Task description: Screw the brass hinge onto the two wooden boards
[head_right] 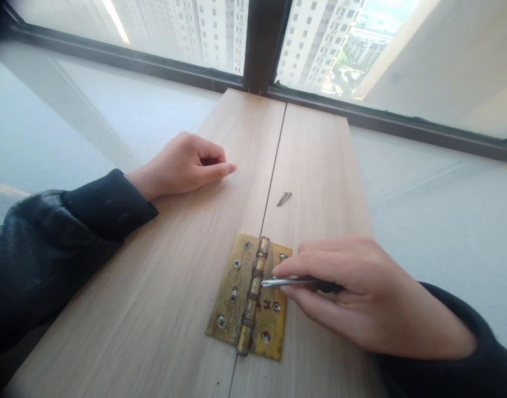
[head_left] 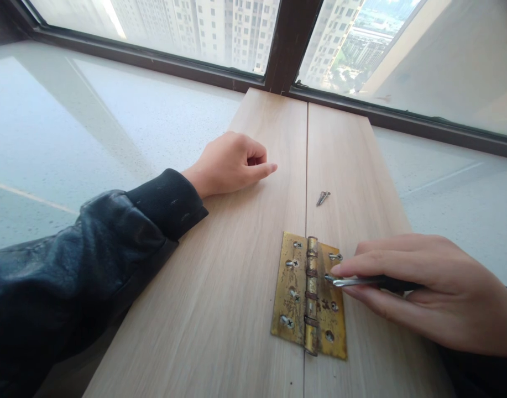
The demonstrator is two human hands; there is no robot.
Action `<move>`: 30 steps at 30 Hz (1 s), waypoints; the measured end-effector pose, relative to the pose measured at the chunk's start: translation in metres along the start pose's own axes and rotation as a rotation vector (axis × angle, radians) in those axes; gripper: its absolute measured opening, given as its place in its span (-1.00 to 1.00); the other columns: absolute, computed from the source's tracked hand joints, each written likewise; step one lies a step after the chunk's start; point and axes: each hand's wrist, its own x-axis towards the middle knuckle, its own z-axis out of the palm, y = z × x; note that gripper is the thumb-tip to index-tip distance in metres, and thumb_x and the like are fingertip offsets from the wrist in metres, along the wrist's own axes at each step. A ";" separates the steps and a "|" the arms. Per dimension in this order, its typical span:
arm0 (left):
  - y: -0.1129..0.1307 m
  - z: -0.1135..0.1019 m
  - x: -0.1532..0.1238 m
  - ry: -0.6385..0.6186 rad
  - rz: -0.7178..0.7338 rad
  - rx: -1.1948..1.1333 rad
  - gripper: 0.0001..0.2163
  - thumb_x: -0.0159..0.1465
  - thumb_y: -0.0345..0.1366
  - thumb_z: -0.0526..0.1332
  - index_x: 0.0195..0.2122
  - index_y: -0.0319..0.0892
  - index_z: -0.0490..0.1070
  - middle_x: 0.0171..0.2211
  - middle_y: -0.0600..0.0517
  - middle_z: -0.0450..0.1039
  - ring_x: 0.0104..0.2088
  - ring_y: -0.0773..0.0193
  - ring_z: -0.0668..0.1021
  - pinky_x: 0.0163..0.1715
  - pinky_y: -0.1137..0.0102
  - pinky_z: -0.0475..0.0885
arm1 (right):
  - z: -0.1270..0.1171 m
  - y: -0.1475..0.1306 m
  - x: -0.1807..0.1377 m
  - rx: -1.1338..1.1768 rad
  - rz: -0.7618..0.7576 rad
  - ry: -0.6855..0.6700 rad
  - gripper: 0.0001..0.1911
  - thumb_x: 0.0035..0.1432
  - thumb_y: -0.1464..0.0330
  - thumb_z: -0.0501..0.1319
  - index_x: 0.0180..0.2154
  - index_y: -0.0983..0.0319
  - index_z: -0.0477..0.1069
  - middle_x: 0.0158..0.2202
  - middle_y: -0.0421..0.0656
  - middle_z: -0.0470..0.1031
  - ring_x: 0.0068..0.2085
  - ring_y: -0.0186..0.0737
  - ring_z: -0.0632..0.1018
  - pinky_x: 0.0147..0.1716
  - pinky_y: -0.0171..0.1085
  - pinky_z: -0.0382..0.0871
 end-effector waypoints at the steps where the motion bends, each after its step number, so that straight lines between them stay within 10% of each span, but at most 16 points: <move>1: 0.000 0.000 0.000 0.002 0.002 0.001 -0.70 0.29 -0.19 0.23 -0.56 -0.20 0.38 -0.59 0.11 0.27 -0.47 0.37 0.29 -0.37 0.32 0.10 | -0.001 0.000 0.000 0.001 0.000 0.003 -0.83 0.34 0.47 0.24 -0.10 0.12 0.50 -0.31 -0.28 0.64 -0.40 -0.42 0.63 -0.42 -0.50 0.48; 30: 0.002 0.000 0.001 0.016 -0.010 -0.009 -0.70 0.27 -0.21 0.26 -0.58 -0.18 0.35 -0.60 0.13 0.25 -0.49 0.37 0.28 -0.40 0.31 0.10 | 0.002 -0.001 0.002 -0.014 0.030 -0.006 -0.87 0.34 0.46 0.23 -0.15 0.12 0.48 -0.33 -0.29 0.63 -0.41 -0.41 0.63 -0.44 -0.48 0.48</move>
